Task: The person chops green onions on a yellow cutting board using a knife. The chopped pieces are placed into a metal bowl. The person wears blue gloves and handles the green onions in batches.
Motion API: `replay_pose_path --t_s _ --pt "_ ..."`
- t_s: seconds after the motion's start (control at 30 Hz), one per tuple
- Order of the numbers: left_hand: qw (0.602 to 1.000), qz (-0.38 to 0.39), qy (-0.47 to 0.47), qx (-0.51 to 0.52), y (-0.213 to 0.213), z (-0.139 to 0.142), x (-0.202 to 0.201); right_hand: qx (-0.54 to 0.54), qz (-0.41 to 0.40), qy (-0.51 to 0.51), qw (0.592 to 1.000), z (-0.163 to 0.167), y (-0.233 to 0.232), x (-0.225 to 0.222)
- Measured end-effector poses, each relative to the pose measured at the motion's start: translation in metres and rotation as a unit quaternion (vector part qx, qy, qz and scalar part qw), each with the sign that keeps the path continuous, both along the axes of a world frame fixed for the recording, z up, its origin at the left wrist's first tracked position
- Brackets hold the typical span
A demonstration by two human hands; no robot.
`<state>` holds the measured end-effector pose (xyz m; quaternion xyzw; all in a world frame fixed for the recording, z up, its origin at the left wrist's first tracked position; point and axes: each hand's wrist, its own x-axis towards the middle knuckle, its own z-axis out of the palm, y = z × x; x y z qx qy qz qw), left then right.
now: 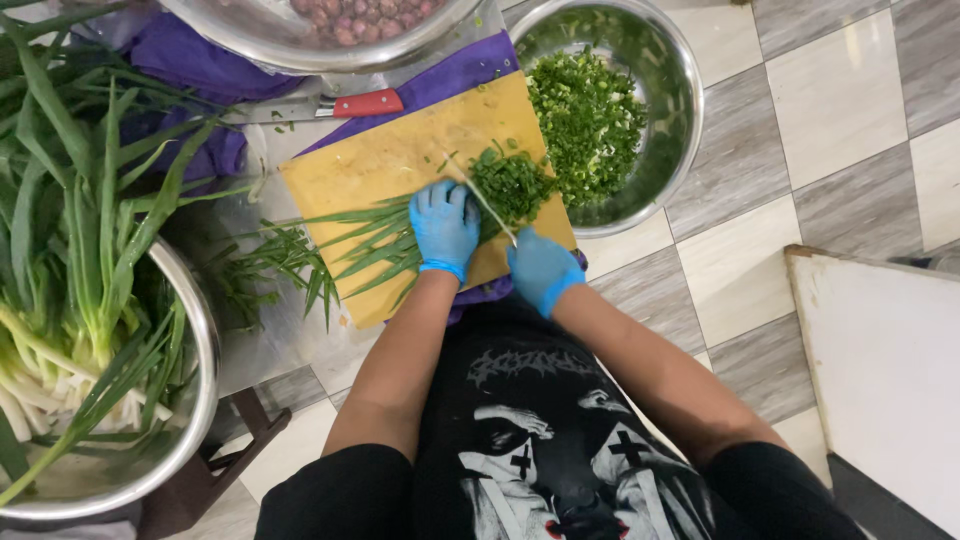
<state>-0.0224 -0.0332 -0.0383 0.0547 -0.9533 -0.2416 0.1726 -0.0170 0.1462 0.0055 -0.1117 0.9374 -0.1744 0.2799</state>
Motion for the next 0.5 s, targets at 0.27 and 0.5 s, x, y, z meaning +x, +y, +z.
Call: replay_pose_path --t_s 0.27,0.5 --pt "0.998 -0.004 -0.057 0.002 0.003 -0.01 0.001 0.016 0.043 0.078 0.996 -0.03 -0.015 0.011" --pt "1.0 0.007 -0.004 -0.004 0.003 -0.006 0.0 -0.005 0.031 0.046 0.998 -0.008 -0.007 0.012"
